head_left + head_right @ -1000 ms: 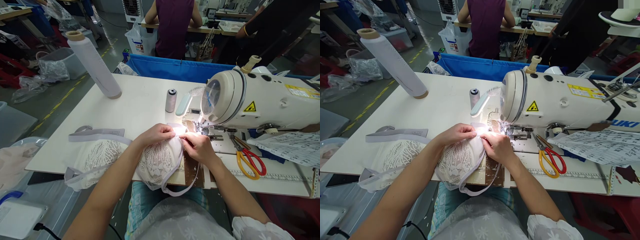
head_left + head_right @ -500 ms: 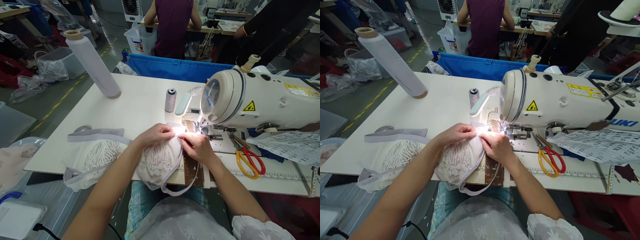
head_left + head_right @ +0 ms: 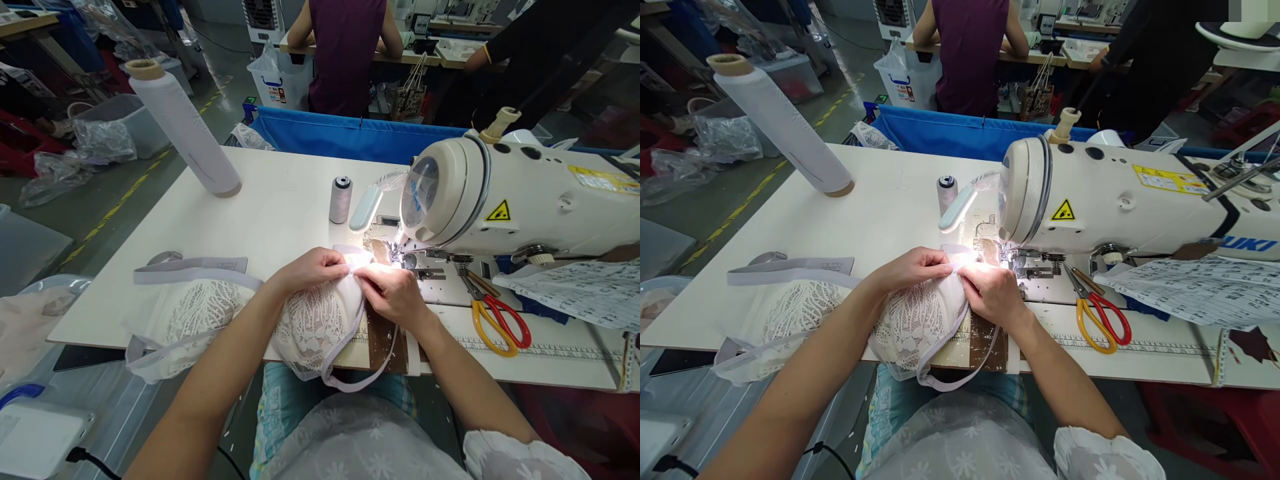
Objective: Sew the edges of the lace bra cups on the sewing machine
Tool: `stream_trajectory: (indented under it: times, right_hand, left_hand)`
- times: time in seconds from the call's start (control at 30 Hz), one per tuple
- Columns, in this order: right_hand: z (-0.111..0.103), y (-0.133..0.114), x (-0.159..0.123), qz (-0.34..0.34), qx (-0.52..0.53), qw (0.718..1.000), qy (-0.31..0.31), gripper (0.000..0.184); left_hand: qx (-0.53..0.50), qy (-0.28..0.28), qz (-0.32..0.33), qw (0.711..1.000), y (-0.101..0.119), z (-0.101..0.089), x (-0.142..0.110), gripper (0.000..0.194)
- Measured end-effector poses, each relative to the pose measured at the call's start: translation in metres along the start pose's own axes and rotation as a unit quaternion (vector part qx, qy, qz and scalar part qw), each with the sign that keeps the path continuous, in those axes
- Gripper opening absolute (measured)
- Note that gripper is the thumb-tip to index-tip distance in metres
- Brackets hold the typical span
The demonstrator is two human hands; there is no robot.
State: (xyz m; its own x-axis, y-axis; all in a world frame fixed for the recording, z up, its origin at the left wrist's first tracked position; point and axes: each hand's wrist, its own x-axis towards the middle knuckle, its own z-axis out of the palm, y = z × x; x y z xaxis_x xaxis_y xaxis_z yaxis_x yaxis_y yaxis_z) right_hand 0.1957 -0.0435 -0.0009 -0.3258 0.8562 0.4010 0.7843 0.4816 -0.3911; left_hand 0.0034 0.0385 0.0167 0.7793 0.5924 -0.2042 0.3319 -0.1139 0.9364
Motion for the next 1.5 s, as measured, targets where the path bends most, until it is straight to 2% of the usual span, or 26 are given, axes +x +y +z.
stream_trajectory:
  times: [0.23,0.33,0.57,0.77,1.1,1.5]
  right_hand:
    - [-0.003,-0.003,0.004,-0.033,-0.116,0.993,-0.012,0.022]
    - [-0.005,-0.003,0.006,-0.039,-0.133,0.990,-0.026,0.023]
    - [-0.007,0.006,0.008,-0.055,-0.082,0.994,-0.051,0.026]
    - [-0.010,0.010,0.011,-0.035,0.021,0.996,-0.074,0.025]
    - [-0.011,0.010,0.013,0.057,0.126,0.990,-0.032,0.008]
    - [-0.014,0.012,0.011,0.078,0.186,0.979,-0.034,0.013]
  left_hand:
    - [0.025,0.003,-0.010,1.000,-0.002,0.002,0.002,0.031]
    - [0.031,-0.002,-0.014,0.999,-0.001,0.002,0.002,0.032]
    - [0.047,-0.013,-0.010,0.999,-0.001,0.002,0.002,0.027]
    - [0.025,-0.018,-0.008,1.000,0.003,0.002,0.002,0.036]
    - [-0.070,-0.037,-0.002,0.997,0.000,0.001,0.003,0.034]
    - [-0.102,-0.037,-0.021,0.994,0.000,-0.002,0.002,0.032]
